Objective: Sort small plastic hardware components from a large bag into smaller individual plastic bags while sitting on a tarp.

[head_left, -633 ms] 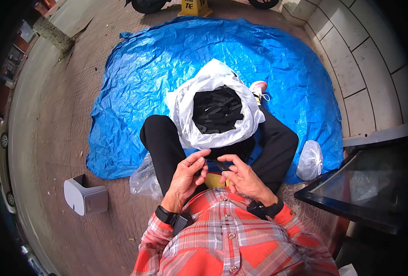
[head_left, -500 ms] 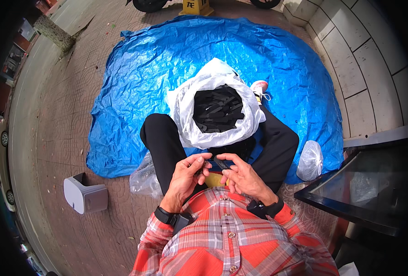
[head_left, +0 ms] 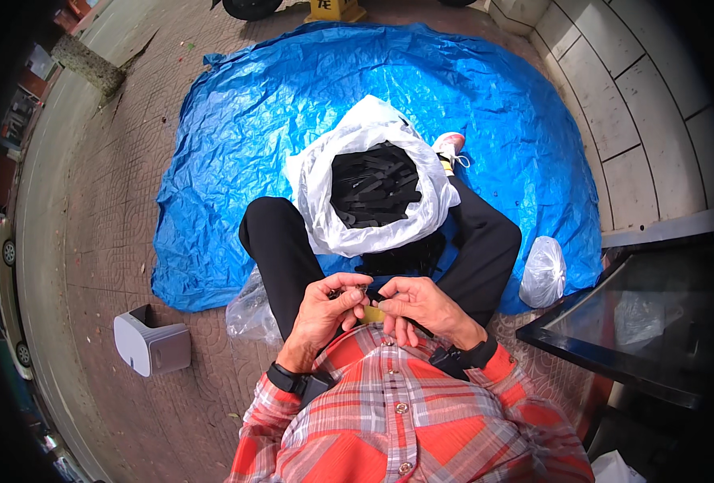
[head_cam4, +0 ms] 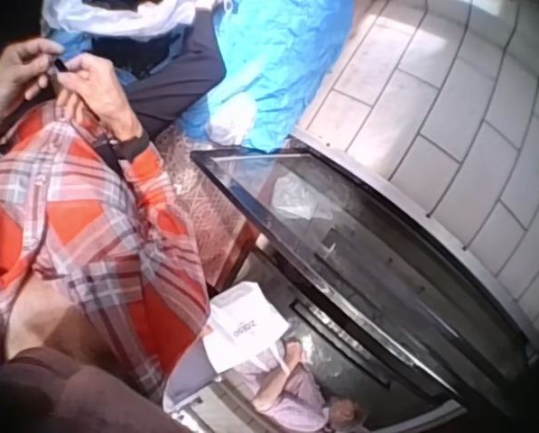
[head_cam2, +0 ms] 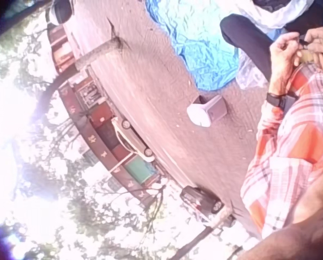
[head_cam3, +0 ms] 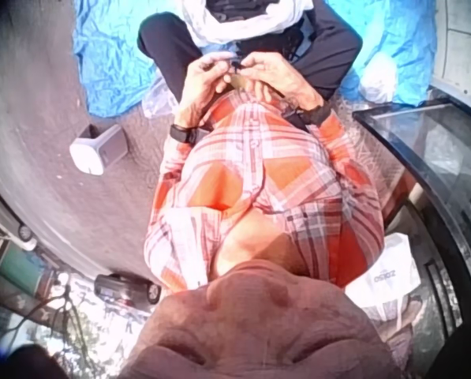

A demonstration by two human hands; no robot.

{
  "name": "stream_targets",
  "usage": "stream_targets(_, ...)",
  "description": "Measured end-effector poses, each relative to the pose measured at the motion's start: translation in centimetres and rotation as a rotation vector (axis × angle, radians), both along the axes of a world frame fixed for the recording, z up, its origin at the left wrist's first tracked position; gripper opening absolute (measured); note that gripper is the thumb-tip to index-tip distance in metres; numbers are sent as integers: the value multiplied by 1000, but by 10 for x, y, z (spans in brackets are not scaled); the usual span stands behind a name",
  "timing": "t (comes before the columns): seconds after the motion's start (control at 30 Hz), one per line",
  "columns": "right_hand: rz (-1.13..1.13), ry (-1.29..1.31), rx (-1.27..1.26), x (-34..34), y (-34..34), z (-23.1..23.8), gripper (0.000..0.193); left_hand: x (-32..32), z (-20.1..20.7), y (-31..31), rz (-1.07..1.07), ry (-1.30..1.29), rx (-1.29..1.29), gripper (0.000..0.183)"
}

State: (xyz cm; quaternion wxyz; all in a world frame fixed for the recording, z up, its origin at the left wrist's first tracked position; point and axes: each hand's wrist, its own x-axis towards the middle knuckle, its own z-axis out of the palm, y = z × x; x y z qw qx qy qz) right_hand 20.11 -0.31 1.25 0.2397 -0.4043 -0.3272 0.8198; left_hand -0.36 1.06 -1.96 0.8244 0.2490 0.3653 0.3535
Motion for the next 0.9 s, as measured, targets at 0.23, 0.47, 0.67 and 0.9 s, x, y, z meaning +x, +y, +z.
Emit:
stream_targets(0.23,6,114,1,2,-2,-6,24,1,5,-2,-22,-60,-26,26)
stream_targets(0.47,-44,199,-78,-7,0,-3,24,0,6,-4,-25,-81,67,27)
stream_targets(0.67,-2,260,-118,-5,7,1,24,-4,11,-8,6,-89,95,25)
stream_targets(0.9,46,261,-108,-6,12,5,28,2,26,-10,-69,111,160,26)
